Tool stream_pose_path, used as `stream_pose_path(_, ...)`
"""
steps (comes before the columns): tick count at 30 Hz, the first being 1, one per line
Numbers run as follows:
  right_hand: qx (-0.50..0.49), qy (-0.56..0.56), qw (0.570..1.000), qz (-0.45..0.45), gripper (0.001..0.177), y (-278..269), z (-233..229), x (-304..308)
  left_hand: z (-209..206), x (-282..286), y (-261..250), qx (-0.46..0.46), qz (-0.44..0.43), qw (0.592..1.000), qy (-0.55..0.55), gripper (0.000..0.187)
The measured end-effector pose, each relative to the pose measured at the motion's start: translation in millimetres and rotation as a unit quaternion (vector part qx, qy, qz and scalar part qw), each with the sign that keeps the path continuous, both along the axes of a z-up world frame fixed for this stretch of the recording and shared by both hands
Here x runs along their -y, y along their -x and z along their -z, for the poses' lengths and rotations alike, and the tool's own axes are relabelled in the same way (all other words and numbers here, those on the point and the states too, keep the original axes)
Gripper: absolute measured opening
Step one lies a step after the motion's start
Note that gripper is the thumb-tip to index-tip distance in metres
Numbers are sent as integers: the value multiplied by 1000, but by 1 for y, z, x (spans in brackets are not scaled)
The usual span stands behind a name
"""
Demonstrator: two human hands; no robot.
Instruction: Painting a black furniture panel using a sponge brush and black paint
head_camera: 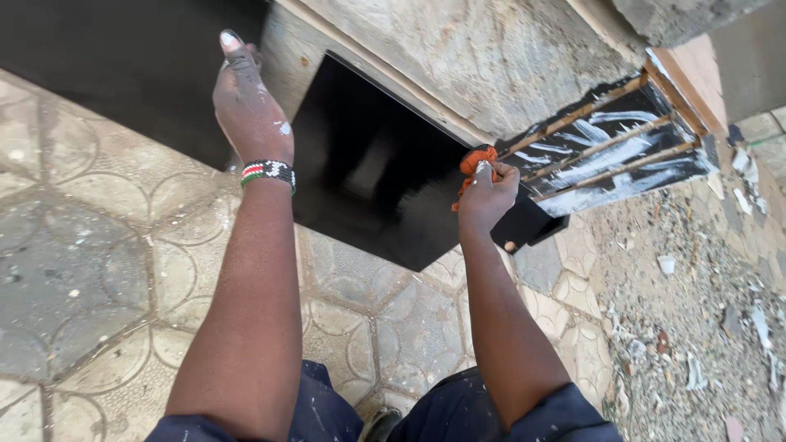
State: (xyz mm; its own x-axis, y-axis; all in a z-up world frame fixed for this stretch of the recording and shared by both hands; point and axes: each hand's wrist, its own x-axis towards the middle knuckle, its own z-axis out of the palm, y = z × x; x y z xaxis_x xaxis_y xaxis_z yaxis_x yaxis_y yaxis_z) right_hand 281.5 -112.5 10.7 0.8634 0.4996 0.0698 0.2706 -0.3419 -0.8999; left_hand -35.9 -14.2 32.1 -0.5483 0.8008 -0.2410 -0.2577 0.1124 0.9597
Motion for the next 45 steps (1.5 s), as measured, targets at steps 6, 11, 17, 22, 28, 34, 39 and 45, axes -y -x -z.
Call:
stream_pose_path(6, 59, -31, 998, -15, 7, 51, 19, -44, -18, 12, 31, 32, -24, 999, -6, 105)
stream_pose_path(11, 21, -5, 996, -81, 2, 139, 3, -86, -21, 21, 52, 49, -37, 998, -6, 102)
stream_pose_path(17, -66, 62, 933, -348, 24, 253, -52, -102, -16, 47, 76, 45, -113, 991, -47, 91)
stream_pose_path(22, -148, 76, 926, -338, 18, 226, 24, -22, -5, 129, 73, 9, -103, 992, 69, 74)
stream_pose_path(28, -253, 140, 932, -219, 13, 109, 24, 162, 39, 264, 13, 89, -53, 989, 107, 12)
stream_pose_path(34, -285, 163, 941, -86, 16, -35, -5, 275, -4, 342, -66, 130, 156, 946, 254, 28)
stream_pose_path(39, -342, 125, 931, -17, 29, -98, -52, 311, -25, 401, -168, 115, 212, 925, 294, 58)
stream_pose_path(45, -460, 52, 885, -55, 39, -220, -60, 424, -17, 489, -309, 61, 279, 908, 307, 26)
